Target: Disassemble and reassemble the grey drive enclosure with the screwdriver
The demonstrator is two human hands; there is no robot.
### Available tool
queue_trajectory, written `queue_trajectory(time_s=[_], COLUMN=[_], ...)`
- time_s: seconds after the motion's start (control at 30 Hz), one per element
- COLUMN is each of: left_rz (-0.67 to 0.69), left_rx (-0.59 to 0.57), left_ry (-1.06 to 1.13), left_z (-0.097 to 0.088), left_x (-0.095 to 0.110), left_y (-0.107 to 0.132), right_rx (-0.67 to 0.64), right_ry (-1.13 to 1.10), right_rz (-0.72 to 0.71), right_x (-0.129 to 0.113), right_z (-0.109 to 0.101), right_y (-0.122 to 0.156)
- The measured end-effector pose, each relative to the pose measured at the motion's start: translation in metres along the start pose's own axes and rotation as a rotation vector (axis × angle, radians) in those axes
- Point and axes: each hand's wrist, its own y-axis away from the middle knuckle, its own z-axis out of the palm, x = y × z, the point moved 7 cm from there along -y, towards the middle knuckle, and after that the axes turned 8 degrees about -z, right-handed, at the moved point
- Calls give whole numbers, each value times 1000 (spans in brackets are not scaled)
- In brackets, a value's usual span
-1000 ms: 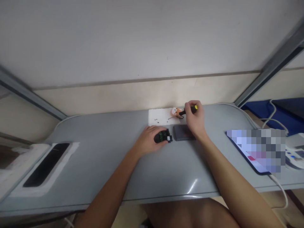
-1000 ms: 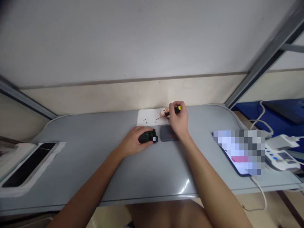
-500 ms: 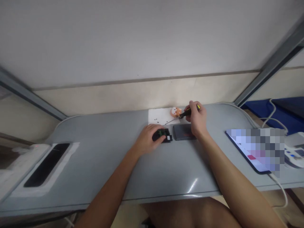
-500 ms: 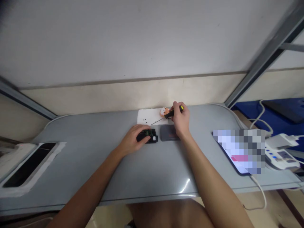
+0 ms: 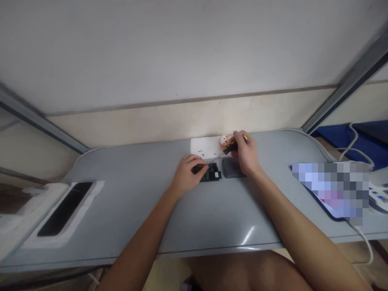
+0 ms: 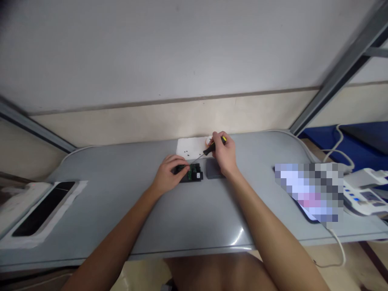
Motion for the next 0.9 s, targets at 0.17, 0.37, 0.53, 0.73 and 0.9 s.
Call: queue_trajectory(time_s=[0.17, 0.37, 0.53, 0.73, 0.9], left_rz=[-52, -70, -79, -163, -160], left_rx=[0, 16, 20, -8, -178], left_ry=[18, 60, 90, 126, 29], left_z=[-1, -4, -4, -4, 5], left_x=[-5, -5, -6, -12, -4], left_y=[-1, -1, -2, 0, 6], right_rx=[11, 0, -6, 4, 9], right_ry=[16, -1, -23, 51, 165], right_rz=[-21, -24, -14, -82, -218], right_x=[-1, -2, -2, -5, -23], right_z=[-2, 0, 2, 2, 0], right_y=[0, 0, 3, 4, 8])
